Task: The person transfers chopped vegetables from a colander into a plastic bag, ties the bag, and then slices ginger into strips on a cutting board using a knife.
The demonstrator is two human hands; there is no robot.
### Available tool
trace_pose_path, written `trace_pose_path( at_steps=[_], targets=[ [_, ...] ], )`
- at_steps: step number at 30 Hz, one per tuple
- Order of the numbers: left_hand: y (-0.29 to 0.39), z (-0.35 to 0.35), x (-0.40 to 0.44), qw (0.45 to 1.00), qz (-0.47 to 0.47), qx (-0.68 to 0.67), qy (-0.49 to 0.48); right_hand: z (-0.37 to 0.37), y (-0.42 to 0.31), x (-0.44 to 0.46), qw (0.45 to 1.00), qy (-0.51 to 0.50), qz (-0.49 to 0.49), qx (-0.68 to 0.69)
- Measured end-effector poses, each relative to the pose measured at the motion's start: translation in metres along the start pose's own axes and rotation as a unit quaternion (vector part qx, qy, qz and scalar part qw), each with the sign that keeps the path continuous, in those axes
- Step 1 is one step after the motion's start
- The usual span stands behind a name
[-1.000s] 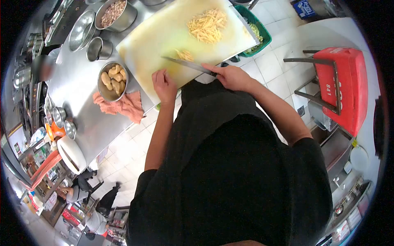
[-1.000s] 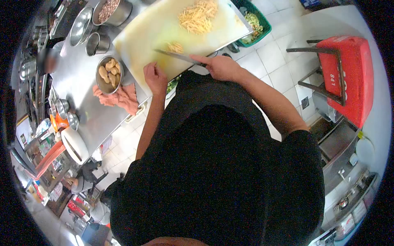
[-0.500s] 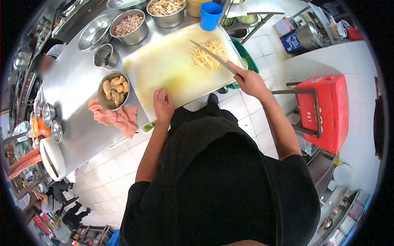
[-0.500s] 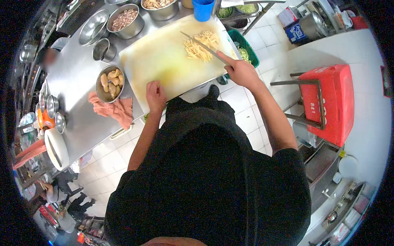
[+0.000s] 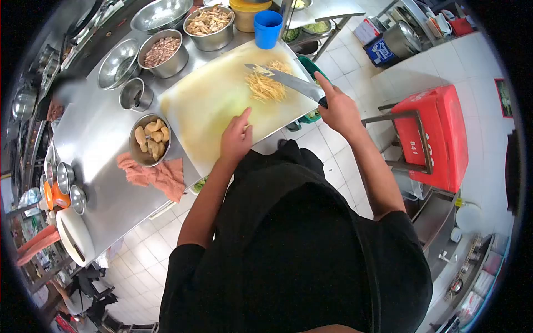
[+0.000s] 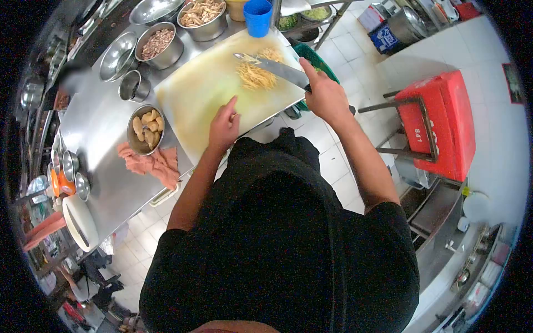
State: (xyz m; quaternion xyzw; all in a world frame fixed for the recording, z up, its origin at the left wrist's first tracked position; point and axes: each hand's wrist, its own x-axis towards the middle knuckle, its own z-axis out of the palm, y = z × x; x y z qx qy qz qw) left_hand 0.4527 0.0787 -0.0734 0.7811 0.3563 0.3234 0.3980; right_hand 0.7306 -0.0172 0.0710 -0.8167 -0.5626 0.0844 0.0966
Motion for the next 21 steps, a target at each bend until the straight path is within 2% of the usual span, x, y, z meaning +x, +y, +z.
trace_pose_path(
  at_steps=[2,8,14,21],
  targets=[
    [0.018,0.012,0.023,0.998,0.058,-0.010,-0.026,-0.006,-0.001,0.001,1.000,-0.011,-0.010,-0.008],
    [0.047,0.044,0.079,0.985,0.125,0.068,-0.095,-0.014,0.013,0.012,0.998,-0.033,-0.055,-0.015],
    [0.037,0.055,0.110,0.991,0.013,0.085,-0.102,-0.050,0.036,0.009,0.997,-0.029,-0.075,-0.014],
    [0.002,0.058,0.127,0.992,-0.056,0.068,-0.084,-0.089,0.085,-0.008,0.997,-0.027,-0.059,0.037]
  ],
)
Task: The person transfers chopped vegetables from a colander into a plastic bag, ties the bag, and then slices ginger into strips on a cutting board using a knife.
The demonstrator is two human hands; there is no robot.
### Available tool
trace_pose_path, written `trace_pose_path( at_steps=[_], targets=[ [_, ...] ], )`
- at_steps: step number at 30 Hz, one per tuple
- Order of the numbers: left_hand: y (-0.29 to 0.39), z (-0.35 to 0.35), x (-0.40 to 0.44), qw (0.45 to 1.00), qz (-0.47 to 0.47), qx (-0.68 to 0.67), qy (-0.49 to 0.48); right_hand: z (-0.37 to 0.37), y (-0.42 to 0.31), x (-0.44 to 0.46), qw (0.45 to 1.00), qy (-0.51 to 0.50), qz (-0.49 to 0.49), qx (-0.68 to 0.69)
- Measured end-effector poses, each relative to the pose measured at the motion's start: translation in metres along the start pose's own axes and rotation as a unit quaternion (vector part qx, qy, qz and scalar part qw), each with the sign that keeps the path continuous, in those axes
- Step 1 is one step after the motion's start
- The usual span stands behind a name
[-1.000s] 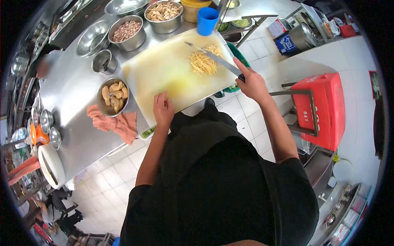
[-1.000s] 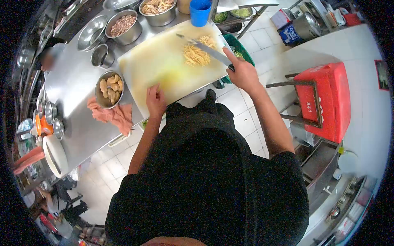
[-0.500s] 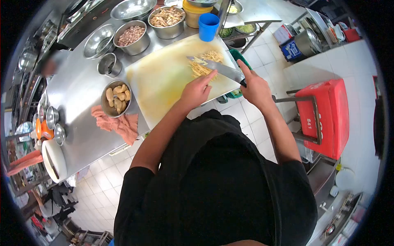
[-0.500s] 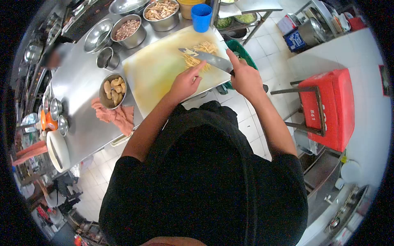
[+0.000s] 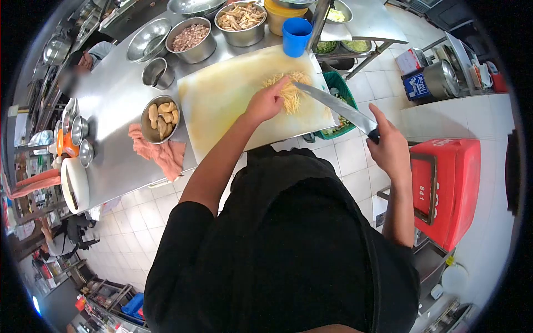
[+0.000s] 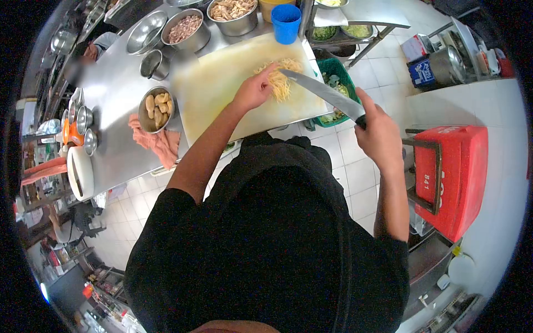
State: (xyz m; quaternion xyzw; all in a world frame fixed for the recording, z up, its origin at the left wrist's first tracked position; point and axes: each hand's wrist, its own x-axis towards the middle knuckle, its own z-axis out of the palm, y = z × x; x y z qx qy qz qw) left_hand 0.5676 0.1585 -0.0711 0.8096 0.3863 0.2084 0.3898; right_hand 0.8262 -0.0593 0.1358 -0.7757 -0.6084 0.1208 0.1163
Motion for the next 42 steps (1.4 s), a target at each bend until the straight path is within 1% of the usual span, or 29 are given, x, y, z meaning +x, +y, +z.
trace_pose_path(
  at_steps=[2,3,5,6,8,10,11,12,14,15,18,19,22,26,27,30,33,36,38,40,42],
  targets=[
    [-0.001,0.000,-0.002,0.999,-0.030,-0.026,-0.004,0.000,0.013,-0.003,0.999,-0.023,0.018,0.040],
    [-0.004,0.004,-0.004,0.998,-0.035,-0.044,-0.002,0.008,0.022,-0.002,0.995,-0.031,0.034,0.087],
    [-0.015,0.005,-0.010,0.996,-0.047,-0.075,0.009,0.033,0.040,-0.002,0.987,-0.066,0.055,0.139],
    [-0.016,0.002,-0.014,0.996,-0.051,-0.070,0.020,0.047,0.044,0.000,0.981,-0.085,0.062,0.164],
    [-0.017,0.001,-0.026,0.995,-0.063,-0.064,0.040,0.078,0.040,-0.003,0.959,-0.083,0.069,0.260],
    [-0.020,-0.002,-0.038,0.993,-0.092,-0.064,0.030,0.101,0.024,-0.003,0.931,-0.067,0.069,0.352],
    [-0.020,-0.004,-0.044,0.992,-0.106,-0.065,0.026,0.104,0.019,-0.005,0.919,-0.106,0.107,0.365],
    [-0.024,-0.003,-0.050,0.991,-0.110,-0.066,0.035,0.115,0.017,-0.004,0.906,-0.119,0.110,0.391],
    [-0.040,-0.001,-0.066,0.989,-0.121,-0.063,0.062,0.140,0.011,-0.004,0.953,-0.047,0.006,0.300],
    [-0.044,-0.004,-0.075,0.987,-0.123,-0.066,0.079,0.146,0.004,-0.004,0.947,-0.046,-0.007,0.319],
    [-0.051,-0.011,-0.108,0.981,-0.122,-0.074,0.128,0.144,-0.022,-0.003,0.937,-0.156,0.054,0.308],
    [-0.054,-0.013,-0.117,0.979,-0.119,-0.074,0.146,0.158,-0.021,-0.003,0.933,-0.143,0.009,0.330],
    [-0.066,-0.020,-0.143,0.973,-0.107,-0.072,0.193,0.173,-0.035,0.000,0.912,-0.209,0.008,0.352],
    [-0.088,-0.030,-0.173,0.955,-0.102,-0.107,0.257,0.199,-0.046,0.006,0.927,-0.232,-0.034,0.294],
    [-0.091,-0.034,-0.178,0.951,-0.103,-0.106,0.271,0.210,-0.045,0.008,0.933,-0.221,-0.064,0.277],
    [-0.096,-0.048,-0.195,0.941,-0.102,-0.099,0.306,0.233,-0.054,0.010,0.942,-0.185,-0.103,0.262],
    [-0.100,-0.063,-0.207,0.934,-0.098,-0.091,0.332,0.234,-0.076,0.011,0.956,-0.195,-0.079,0.202],
    [-0.105,-0.081,-0.222,0.922,-0.116,-0.082,0.360,0.232,-0.099,0.008,0.961,-0.191,-0.070,0.186],
    [-0.113,-0.094,-0.238,0.910,-0.132,-0.061,0.387,0.231,-0.114,0.005,0.959,-0.186,-0.090,0.195],
    [-0.142,-0.102,-0.254,0.896,-0.114,-0.026,0.428,0.240,-0.120,0.004,0.949,-0.196,-0.116,0.218],
    [-0.175,-0.114,-0.277,0.910,-0.128,-0.058,0.390,0.257,-0.115,0.006,0.930,-0.222,-0.146,0.253]
  ],
)
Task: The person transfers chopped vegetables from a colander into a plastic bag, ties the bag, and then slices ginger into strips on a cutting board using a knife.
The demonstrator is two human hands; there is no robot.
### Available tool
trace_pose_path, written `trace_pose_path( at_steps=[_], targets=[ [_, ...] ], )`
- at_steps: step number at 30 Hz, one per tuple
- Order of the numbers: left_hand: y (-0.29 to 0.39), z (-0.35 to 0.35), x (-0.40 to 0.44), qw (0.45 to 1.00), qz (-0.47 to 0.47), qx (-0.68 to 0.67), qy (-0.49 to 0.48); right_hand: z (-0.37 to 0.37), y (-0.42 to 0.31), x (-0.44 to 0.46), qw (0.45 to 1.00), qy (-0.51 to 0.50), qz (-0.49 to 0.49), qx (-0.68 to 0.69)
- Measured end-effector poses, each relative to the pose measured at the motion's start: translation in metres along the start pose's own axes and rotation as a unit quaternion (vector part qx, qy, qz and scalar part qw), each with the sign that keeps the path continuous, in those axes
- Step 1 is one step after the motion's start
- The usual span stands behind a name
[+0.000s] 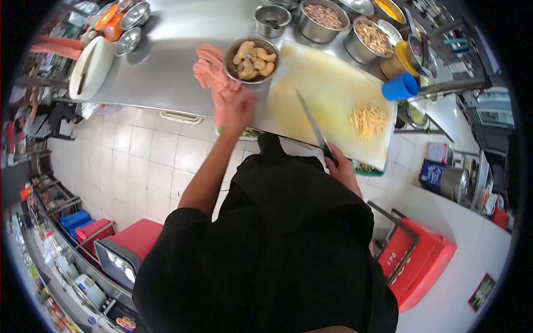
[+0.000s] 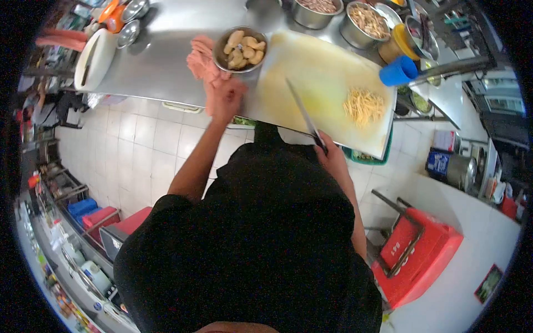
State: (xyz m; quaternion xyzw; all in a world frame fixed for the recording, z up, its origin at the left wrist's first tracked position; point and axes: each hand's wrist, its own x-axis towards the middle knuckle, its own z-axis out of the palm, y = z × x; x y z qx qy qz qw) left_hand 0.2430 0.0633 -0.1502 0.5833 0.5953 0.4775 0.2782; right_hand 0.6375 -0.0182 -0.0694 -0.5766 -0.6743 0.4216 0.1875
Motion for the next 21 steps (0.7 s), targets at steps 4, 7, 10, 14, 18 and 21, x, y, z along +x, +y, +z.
trace_pose_path(
  at_steps=[4,7,10,14,18,21],
  targets=[
    [0.005,-0.029,0.006,0.981,0.011,0.147,0.125,0.003,-0.039,0.005,0.987,-0.077,0.106,0.090],
    [0.005,-0.031,0.008,0.984,0.001,0.136,0.113,-0.004,-0.019,0.009,0.965,0.030,0.209,0.155],
    [0.006,-0.034,0.009,0.986,-0.036,0.119,0.108,-0.019,-0.003,0.010,0.968,0.120,0.180,0.130],
    [0.002,-0.040,0.009,0.988,-0.067,0.115,0.077,-0.027,-0.012,0.009,0.972,0.078,0.178,0.134],
    [-0.010,-0.042,0.007,0.993,-0.054,0.049,0.088,0.001,-0.008,0.016,0.993,0.077,0.083,-0.013],
    [-0.014,-0.040,0.006,0.994,-0.048,0.022,0.099,0.017,-0.021,0.013,0.998,0.011,0.051,0.048]
  ],
)
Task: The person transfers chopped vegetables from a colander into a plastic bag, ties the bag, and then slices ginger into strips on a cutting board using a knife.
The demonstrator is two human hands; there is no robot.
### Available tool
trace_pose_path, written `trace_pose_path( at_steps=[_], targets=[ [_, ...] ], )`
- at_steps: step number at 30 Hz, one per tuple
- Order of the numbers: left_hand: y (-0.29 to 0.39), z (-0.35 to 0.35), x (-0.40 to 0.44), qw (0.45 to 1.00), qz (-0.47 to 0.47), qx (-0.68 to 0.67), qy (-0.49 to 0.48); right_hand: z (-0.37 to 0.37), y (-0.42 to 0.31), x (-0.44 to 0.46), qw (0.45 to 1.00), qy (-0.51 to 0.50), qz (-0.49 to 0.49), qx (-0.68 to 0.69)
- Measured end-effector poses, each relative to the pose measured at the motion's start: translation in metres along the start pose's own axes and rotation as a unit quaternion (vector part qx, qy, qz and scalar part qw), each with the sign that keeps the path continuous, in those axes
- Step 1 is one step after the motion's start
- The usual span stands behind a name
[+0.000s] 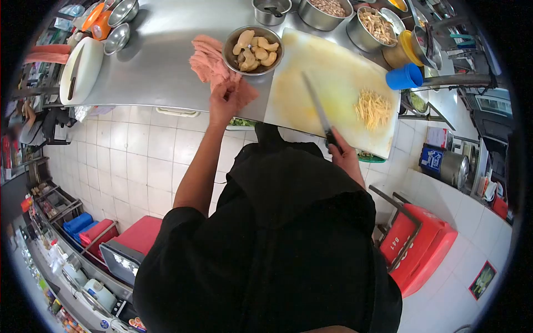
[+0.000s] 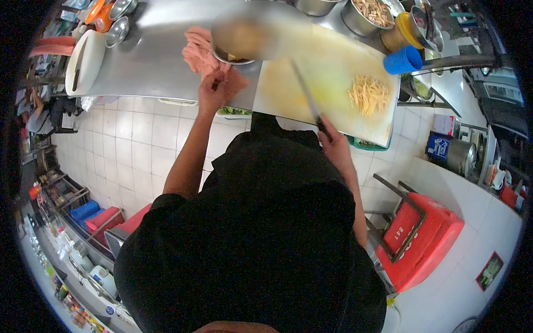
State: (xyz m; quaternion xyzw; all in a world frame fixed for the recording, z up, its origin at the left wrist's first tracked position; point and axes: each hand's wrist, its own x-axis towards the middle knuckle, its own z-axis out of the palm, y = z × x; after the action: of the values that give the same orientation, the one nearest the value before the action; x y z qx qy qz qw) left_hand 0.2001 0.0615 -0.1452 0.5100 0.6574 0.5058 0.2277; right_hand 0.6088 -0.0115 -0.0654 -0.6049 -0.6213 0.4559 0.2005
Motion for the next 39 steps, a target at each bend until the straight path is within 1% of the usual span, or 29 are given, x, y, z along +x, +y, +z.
trace_pose_path(
  at_steps=[3,4,5,7,8,11,13,14,17,18,19,20,21,23,26,27,29,31,32,33,35,36,38,39],
  targets=[
    [0.002,0.002,0.001,1.000,-0.004,0.008,0.002,-0.002,-0.024,-0.003,0.986,-0.151,0.005,0.069],
    [0.005,0.001,0.001,1.000,-0.007,0.023,0.000,-0.003,-0.039,-0.003,0.985,-0.164,-0.032,0.048],
    [0.007,0.001,0.002,0.999,-0.011,0.036,-0.003,-0.002,-0.038,-0.001,0.985,-0.164,-0.012,0.044],
    [-0.002,0.001,0.003,1.000,-0.010,0.020,-0.014,-0.004,-0.031,0.006,0.985,-0.166,0.028,0.036],
    [-0.008,0.003,0.003,1.000,-0.010,0.014,-0.016,-0.005,-0.020,0.009,0.976,-0.153,0.122,0.096],
    [0.008,-0.001,0.001,0.997,-0.024,0.066,-0.045,-0.018,0.003,0.006,0.960,0.028,0.171,0.219],
    [0.012,0.000,0.000,0.992,0.024,0.115,-0.035,-0.032,0.015,-0.001,0.956,0.114,0.170,0.213],
    [0.014,0.002,0.000,0.989,0.050,0.139,-0.032,-0.038,0.018,-0.005,0.955,0.131,0.170,0.203],
    [0.007,0.005,0.000,0.984,0.062,0.157,-0.050,-0.040,0.000,-0.013,0.975,0.090,0.143,0.143],
    [0.011,0.004,0.001,0.980,0.073,0.174,-0.064,-0.032,-0.011,-0.013,0.979,0.056,0.131,0.145],
    [0.019,0.001,0.002,0.975,0.085,0.190,-0.078,-0.022,-0.026,-0.010,0.980,0.022,0.141,0.138],
    [0.024,0.000,0.004,0.969,0.098,0.207,-0.091,-0.011,-0.027,-0.004,0.974,-0.031,0.152,0.168],
    [0.020,0.001,0.007,0.969,0.102,0.206,-0.093,-0.005,-0.028,0.003,0.973,-0.089,0.121,0.174],
    [0.007,0.003,0.009,0.968,0.107,0.208,-0.095,0.006,-0.030,0.016,0.967,-0.101,0.131,0.191],
    [0.013,0.001,0.008,0.974,0.098,0.179,-0.093,-0.013,-0.017,0.015,0.944,0.034,0.193,0.263],
    [0.012,0.000,0.008,0.976,0.095,0.174,-0.093,-0.021,0.005,0.016,0.941,0.089,0.181,0.271],
    [0.000,-0.003,0.009,0.981,0.085,0.147,-0.093,-0.045,0.006,0.001,0.945,0.144,0.176,0.235],
    [-0.001,-0.006,0.007,0.987,0.068,0.117,-0.084,-0.058,0.001,-0.012,0.949,0.169,0.134,0.232],
    [-0.001,-0.008,0.006,0.991,0.057,0.098,-0.073,-0.058,0.002,-0.016,0.952,0.181,0.095,0.227],
    [0.001,-0.010,0.006,0.994,0.046,0.080,-0.062,-0.055,0.002,-0.018,0.950,0.191,0.082,0.233],
    [0.007,-0.008,0.005,0.996,0.061,0.046,-0.042,-0.048,-0.001,-0.019,0.945,0.209,0.052,0.247],
    [0.013,-0.006,0.002,0.997,0.068,0.031,-0.031,-0.044,-0.001,-0.019,0.945,0.199,0.085,0.244],
    [0.066,-0.002,0.001,0.991,0.097,0.009,-0.095,-0.038,-0.001,-0.017,0.945,0.172,0.148,0.234],
    [0.066,0.014,-0.003,0.991,0.073,-0.001,-0.110,-0.033,0.000,-0.017,0.946,0.166,0.151,0.234]
  ],
)
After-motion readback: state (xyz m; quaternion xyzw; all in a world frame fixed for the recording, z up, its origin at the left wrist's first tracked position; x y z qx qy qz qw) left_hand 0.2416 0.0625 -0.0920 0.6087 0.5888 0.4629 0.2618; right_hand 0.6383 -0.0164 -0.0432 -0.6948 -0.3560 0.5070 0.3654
